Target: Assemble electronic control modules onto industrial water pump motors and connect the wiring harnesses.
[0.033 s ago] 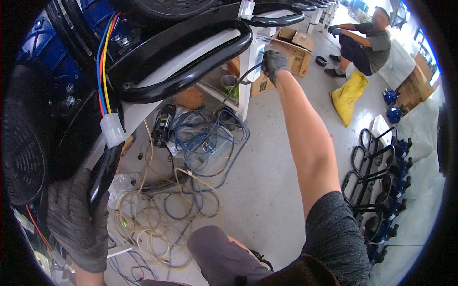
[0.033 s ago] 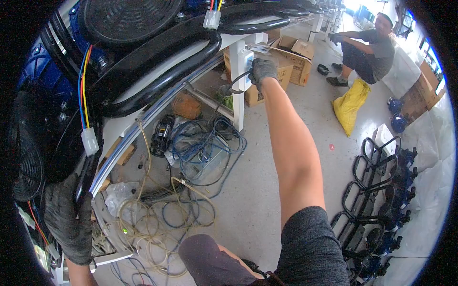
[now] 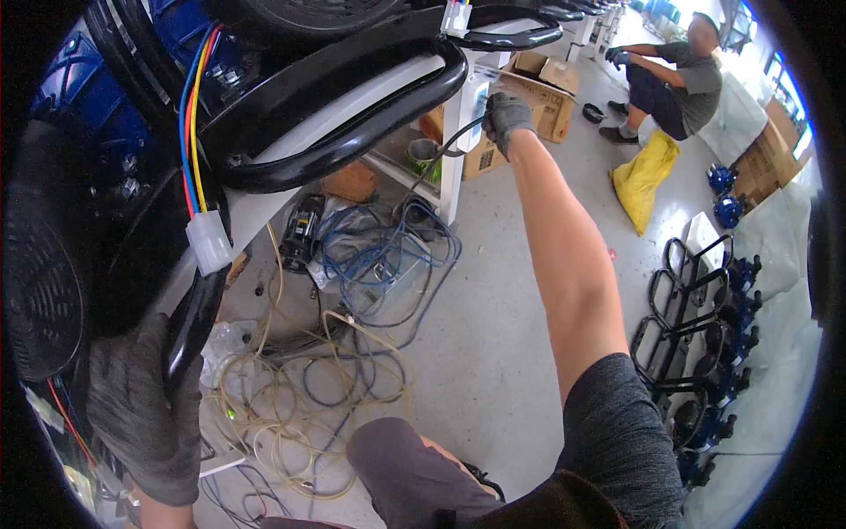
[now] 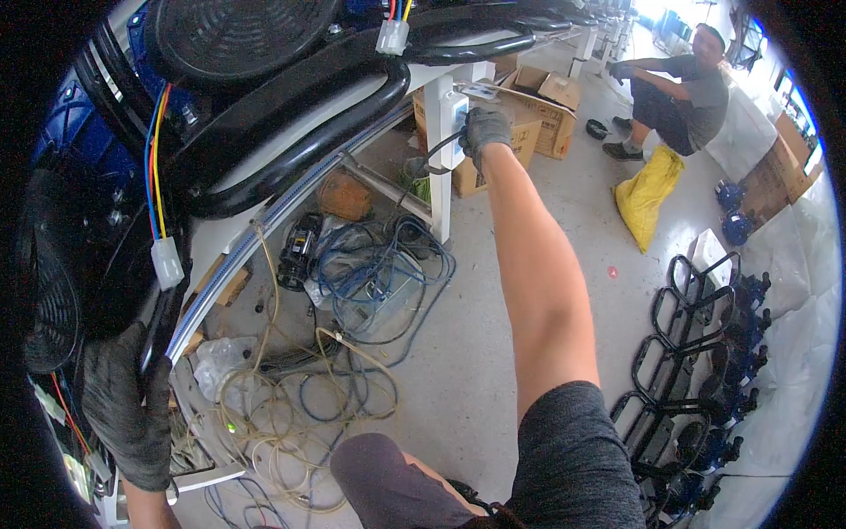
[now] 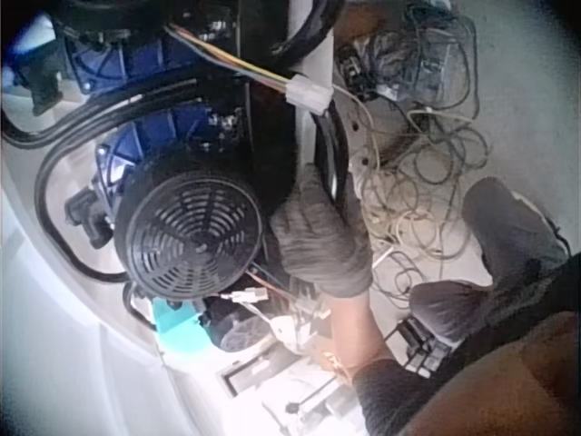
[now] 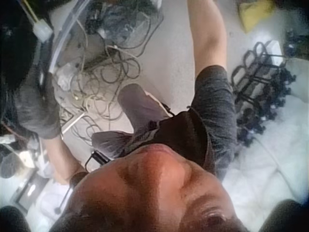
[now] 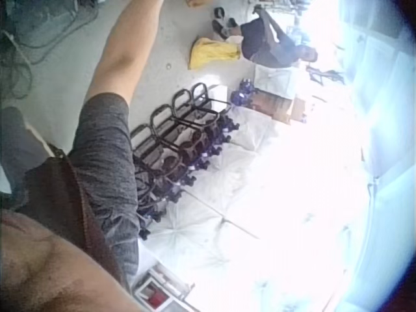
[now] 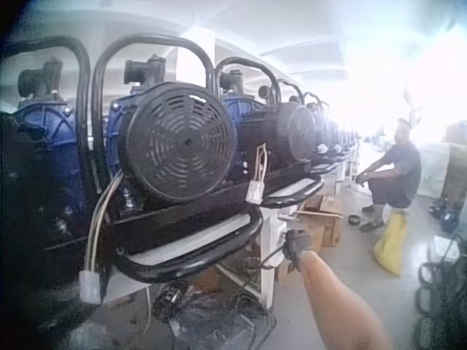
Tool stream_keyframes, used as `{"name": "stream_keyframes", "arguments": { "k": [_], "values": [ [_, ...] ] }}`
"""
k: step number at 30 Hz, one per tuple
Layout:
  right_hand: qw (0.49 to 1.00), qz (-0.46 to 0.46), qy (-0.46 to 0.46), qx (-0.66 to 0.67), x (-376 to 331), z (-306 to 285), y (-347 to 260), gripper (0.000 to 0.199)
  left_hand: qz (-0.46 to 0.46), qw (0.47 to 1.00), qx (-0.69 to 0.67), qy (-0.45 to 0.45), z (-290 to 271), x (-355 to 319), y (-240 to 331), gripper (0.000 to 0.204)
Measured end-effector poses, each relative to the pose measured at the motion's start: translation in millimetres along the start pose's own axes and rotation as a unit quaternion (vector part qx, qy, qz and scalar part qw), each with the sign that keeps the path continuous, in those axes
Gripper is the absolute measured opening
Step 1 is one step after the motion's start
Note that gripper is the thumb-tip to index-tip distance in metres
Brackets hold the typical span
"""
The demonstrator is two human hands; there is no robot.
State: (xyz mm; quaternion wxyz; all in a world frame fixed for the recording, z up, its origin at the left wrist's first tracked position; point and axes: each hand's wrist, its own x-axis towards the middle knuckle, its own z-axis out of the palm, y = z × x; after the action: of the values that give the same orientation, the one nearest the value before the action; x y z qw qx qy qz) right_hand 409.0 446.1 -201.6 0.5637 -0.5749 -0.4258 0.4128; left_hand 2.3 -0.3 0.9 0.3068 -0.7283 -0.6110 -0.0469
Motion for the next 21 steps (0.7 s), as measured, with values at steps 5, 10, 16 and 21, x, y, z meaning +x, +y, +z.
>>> {"name": "stream_keyframes", "arguments": {
  "k": [5,10,16,21],
  "values": [
    [0.972,-0.162,0.057,-0.16,53.3,14.4,32.3,0.029,0.035,0.998,0.025,0.036,-3.3,5.8,-1.4,0.042],
    [0.907,-0.198,0.124,-0.35,55.2,14.0,36.1,0.029,0.041,0.999,0.033,0.01,-0.1,5.1,-2.5,0.051],
    [0.886,-0.114,0.103,-0.438,9.7,13.4,6.7,0.029,0.038,0.999,0.002,0.007,-0.1,1.4,-4.1,0.051],
    [0.719,-0.136,0.027,-0.681,27.4,39.9,2.5,0.029,0.008,1.0,-0.019,-0.007,-1.3,-6.0,-5.0,0.05]
  ]
}}
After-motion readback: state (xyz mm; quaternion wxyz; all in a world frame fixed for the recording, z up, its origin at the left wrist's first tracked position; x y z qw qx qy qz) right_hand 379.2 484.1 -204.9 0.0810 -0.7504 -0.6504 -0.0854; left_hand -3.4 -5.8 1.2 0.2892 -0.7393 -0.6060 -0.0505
